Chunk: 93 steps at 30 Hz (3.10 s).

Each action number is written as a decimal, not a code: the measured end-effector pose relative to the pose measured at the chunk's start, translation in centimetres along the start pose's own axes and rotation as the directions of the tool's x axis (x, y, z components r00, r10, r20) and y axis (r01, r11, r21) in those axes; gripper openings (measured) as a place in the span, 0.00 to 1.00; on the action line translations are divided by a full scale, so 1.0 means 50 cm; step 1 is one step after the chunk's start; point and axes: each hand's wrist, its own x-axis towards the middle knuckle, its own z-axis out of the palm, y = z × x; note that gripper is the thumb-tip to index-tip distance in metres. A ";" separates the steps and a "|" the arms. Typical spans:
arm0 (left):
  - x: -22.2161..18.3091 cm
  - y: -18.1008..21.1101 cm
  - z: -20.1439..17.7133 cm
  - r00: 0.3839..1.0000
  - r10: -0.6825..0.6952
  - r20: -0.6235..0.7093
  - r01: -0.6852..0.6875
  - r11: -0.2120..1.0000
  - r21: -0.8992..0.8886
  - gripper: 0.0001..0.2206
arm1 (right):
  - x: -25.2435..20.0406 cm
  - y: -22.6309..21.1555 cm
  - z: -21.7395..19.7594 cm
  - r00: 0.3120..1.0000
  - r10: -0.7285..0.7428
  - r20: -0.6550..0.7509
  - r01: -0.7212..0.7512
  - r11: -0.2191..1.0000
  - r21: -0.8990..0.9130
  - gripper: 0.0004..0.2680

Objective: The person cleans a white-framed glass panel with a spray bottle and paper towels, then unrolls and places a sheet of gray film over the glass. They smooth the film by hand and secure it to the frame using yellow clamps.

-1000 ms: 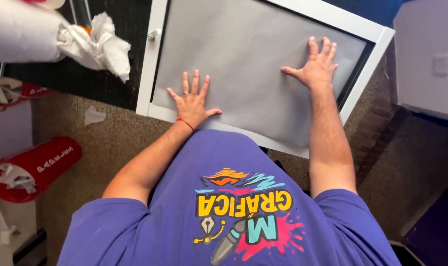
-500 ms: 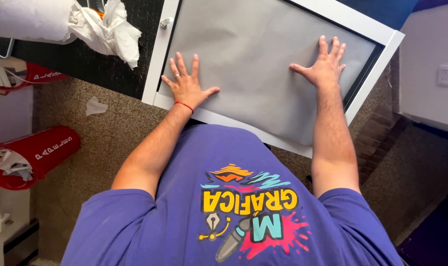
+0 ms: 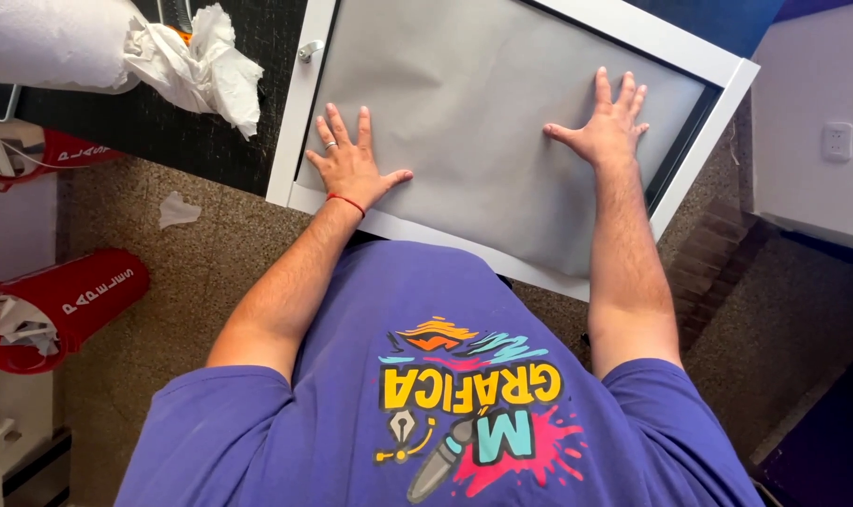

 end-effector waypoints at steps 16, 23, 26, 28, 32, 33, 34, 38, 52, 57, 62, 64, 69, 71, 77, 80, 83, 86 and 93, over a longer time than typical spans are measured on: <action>0.228 0.110 -0.122 0.966 0.148 -0.214 -0.115 0.981 0.159 0.60 | 0.030 0.017 0.023 0.999 -0.013 -0.038 0.014 1.000 0.019 0.51; 0.347 0.121 -0.191 0.967 0.064 -0.247 -0.018 0.982 0.186 0.70 | 0.021 0.014 0.018 1.000 0.013 -0.021 -0.012 0.997 0.071 0.50; 0.361 0.121 -0.211 0.977 0.046 -0.206 -0.006 0.982 0.190 0.78 | 0.025 0.016 0.021 1.000 0.016 -0.014 -0.015 0.998 0.061 0.50; 0.367 0.122 -0.221 0.983 0.036 -0.181 0.002 0.979 0.203 0.81 | 0.029 0.019 0.023 1.000 0.009 -0.021 -0.007 0.998 0.065 0.50; 0.371 0.116 -0.223 0.987 0.035 -0.155 -0.002 0.978 0.209 0.82 | 0.022 0.013 0.014 1.000 0.012 -0.004 -0.012 0.997 0.080 0.50; 0.370 0.114 -0.224 0.988 0.044 -0.146 -0.014 0.979 0.206 0.82 | 0.019 0.012 0.011 1.000 0.015 -0.006 -0.015 0.997 0.079 0.50; 0.368 0.112 -0.225 0.989 0.053 -0.137 -0.025 0.979 0.202 0.82 | 0.015 0.012 0.008 1.000 0.018 -0.007 -0.017 0.997 0.079 0.50; 0.378 0.111 -0.231 0.990 0.060 -0.126 -0.035 0.980 0.198 0.82 | 0.000 0.001 -0.009 0.998 0.063 -0.004 -0.062 0.994 0.091 0.49; 0.382 0.101 -0.219 0.981 0.112 -0.160 -0.077 0.975 0.207 0.85 | 0.058 0.111 0.032 0.990 0.127 -0.062 -0.123 0.990 0.068 0.58; 0.372 0.102 -0.231 0.988 0.090 -0.123 -0.061 0.974 0.218 0.83 | 0.058 0.113 0.040 0.990 0.127 -0.056 -0.121 0.988 0.100 0.57; 0.367 0.104 -0.236 0.990 0.081 -0.112 -0.054 0.973 0.224 0.83 | 0.073 0.173 0.215 0.949 0.057 -0.310 -0.096 0.989 -0.112 0.51; 0.369 0.106 -0.235 0.992 0.067 -0.107 -0.042 0.975 0.220 0.84 | 0.020 0.177 0.296 0.768 -0.232 -0.596 0.071 0.957 -0.282 0.27; 0.361 0.113 -0.247 0.992 0.069 -0.104 -0.045 0.974 0.220 0.82 | -0.229 0.143 0.347 0.741 -0.268 -0.616 0.188 0.963 -0.192 0.24; 0.340 0.120 -0.262 0.991 0.081 -0.104 -0.057 0.974 0.218 0.82 | -0.295 0.151 0.370 0.745 -0.247 -0.620 0.202 0.969 -0.143 0.23; 0.329 0.147 -0.188 0.934 0.228 -0.276 -0.146 0.946 0.288 0.69 | -0.361 0.197 0.453 0.954 -0.024 -0.298 0.061 0.992 0.114 0.28; 0.337 0.205 -0.035 0.569 0.629 -0.530 -0.277 0.753 0.597 0.32 | -0.360 0.188 0.490 0.948 -0.055 -0.314 0.087 0.992 0.090 0.31; 0.198 0.315 0.067 -0.055 0.882 -0.468 -0.530 0.372 0.762 0.05 | -0.367 0.151 0.525 0.872 -0.001 -0.489 0.045 0.996 0.080 0.34; 0.057 0.352 0.166 -0.100 0.933 -0.345 -0.821 0.119 0.559 0.15 | -0.450 0.098 0.554 0.849 0.068 -0.524 0.023 0.986 0.165 0.30; -0.087 0.341 0.211 -0.355 0.909 -0.218 -0.821 -0.191 0.538 0.08 | -0.759 0.019 0.741 0.616 0.344 -0.709 0.127 0.844 0.521 0.17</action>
